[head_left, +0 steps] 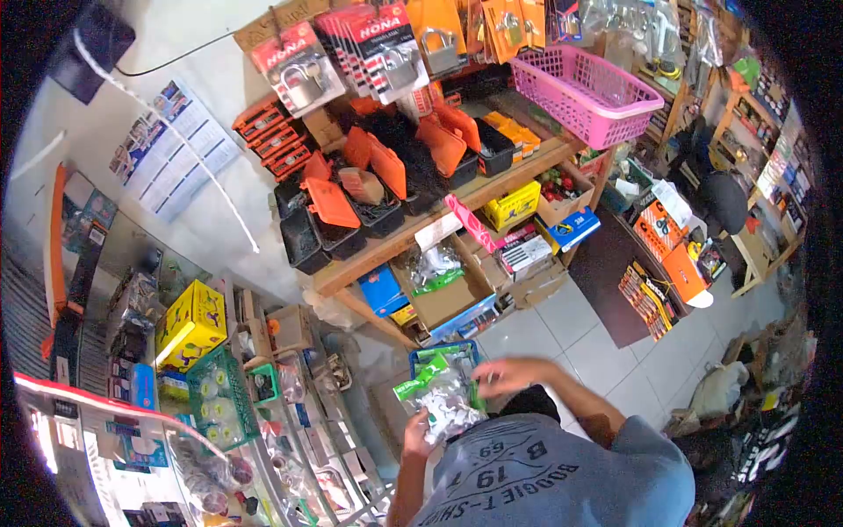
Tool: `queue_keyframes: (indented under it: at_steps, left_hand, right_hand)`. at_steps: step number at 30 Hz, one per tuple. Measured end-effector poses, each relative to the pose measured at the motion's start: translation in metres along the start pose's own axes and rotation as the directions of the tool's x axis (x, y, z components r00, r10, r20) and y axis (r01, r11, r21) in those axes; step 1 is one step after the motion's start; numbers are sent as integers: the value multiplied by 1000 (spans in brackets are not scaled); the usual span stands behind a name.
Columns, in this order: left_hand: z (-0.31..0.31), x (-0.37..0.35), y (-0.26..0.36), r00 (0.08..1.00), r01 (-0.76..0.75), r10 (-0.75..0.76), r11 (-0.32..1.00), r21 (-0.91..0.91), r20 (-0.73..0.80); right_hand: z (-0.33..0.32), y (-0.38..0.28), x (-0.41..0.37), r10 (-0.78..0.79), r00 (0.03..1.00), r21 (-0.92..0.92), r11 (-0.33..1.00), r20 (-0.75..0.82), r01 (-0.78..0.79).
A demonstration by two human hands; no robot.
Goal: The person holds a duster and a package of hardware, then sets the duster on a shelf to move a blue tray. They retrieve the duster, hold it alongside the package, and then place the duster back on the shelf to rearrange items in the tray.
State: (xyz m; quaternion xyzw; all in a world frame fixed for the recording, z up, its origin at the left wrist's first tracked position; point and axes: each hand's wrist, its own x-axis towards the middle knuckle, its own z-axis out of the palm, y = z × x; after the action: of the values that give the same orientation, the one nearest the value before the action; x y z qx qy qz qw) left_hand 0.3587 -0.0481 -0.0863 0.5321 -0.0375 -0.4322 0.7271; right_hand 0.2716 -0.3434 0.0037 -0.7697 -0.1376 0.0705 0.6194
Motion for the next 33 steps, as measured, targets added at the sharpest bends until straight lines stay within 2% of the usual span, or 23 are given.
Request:
queue_keyframes:
  at_steps: [1,2,3,5,7,9,10,11,13,15,16,17,18,21,22,23,25,27,28,29,30,31,33]
  left_hand:
    - [-1,3,-4,947,-296,255,927,229,195]
    - [14,6,1,992,62,-13,917,-395,125]
    - [26,4,7,992,50,2,914,-402,128]
    - [49,-2,15,998,33,-57,845,-534,-30]
    - [49,1,5,994,-10,-52,816,-579,-91]
    - [30,11,-16,981,-127,4,768,-628,-193]
    - [42,3,-9,865,-438,422,899,-1,-271]
    - [44,0,-3,861,-445,427,895,-3,-276]
    - [44,-8,24,920,-348,138,721,-599,-368]
    - [52,-28,48,927,-352,128,615,-705,-352]
    - [51,-33,54,859,-472,320,798,-376,-399]
    - [49,-37,56,779,-540,506,841,14,-369]
    - [32,-33,33,528,-655,829,536,533,-184]
    - [-23,-22,8,475,-464,872,365,807,-121]
    - [16,-55,62,613,-317,790,253,914,-6]
    - [20,-58,72,594,-325,804,240,915,1]
    - [22,-56,78,641,-225,761,60,972,102]
    - [1,-40,60,634,-174,767,21,985,96]
    - [1,-33,60,550,-138,801,-192,972,237]
    - [-2,-23,59,467,-86,796,-392,916,384]
    - [-13,-3,52,577,-89,735,-376,923,355]
    - [-7,13,62,576,-106,730,-378,920,366]
    - [19,36,75,636,-389,772,325,862,-4]
  right_hand:
    - [-30,-5,0,-96,982,-16,995,-161,94]
    - [-68,-5,1,-30,955,-234,971,-294,-41]
    - [-99,-17,5,225,855,206,968,-468,-142]
    - [-134,-70,25,215,561,189,976,-799,-105]
    - [-179,-61,51,46,492,99,992,-869,82]
    - [-186,-102,77,161,571,220,975,-805,35]
    - [-186,-118,90,281,626,343,939,-728,-22]
    - [-188,-123,100,276,632,339,941,-725,-22]
    - [-193,-119,118,356,883,748,663,-305,-8]
    - [-190,-104,135,258,944,877,478,-205,59]
    - [-186,-107,135,212,956,891,444,-204,92]
    - [-181,-108,134,167,965,907,404,-201,119]
    - [-170,-108,130,163,968,909,402,-190,111]
    - [-128,-101,100,129,947,873,438,-295,212]
    - [-103,-113,84,289,893,865,467,-344,182]
    - [-83,-93,68,177,911,809,544,-371,224]
    - [-37,-72,38,182,880,756,604,-438,251]
    - [17,-52,2,208,872,761,602,-442,242]
    - [46,-40,-19,229,857,679,713,-461,175]
    - [72,-74,-33,419,777,622,782,-470,-46]
    - [92,-60,-49,434,809,667,742,-396,-71]
    - [115,-41,-70,450,832,710,697,-325,-100]
    - [149,-14,-109,374,819,385,899,-434,-207]
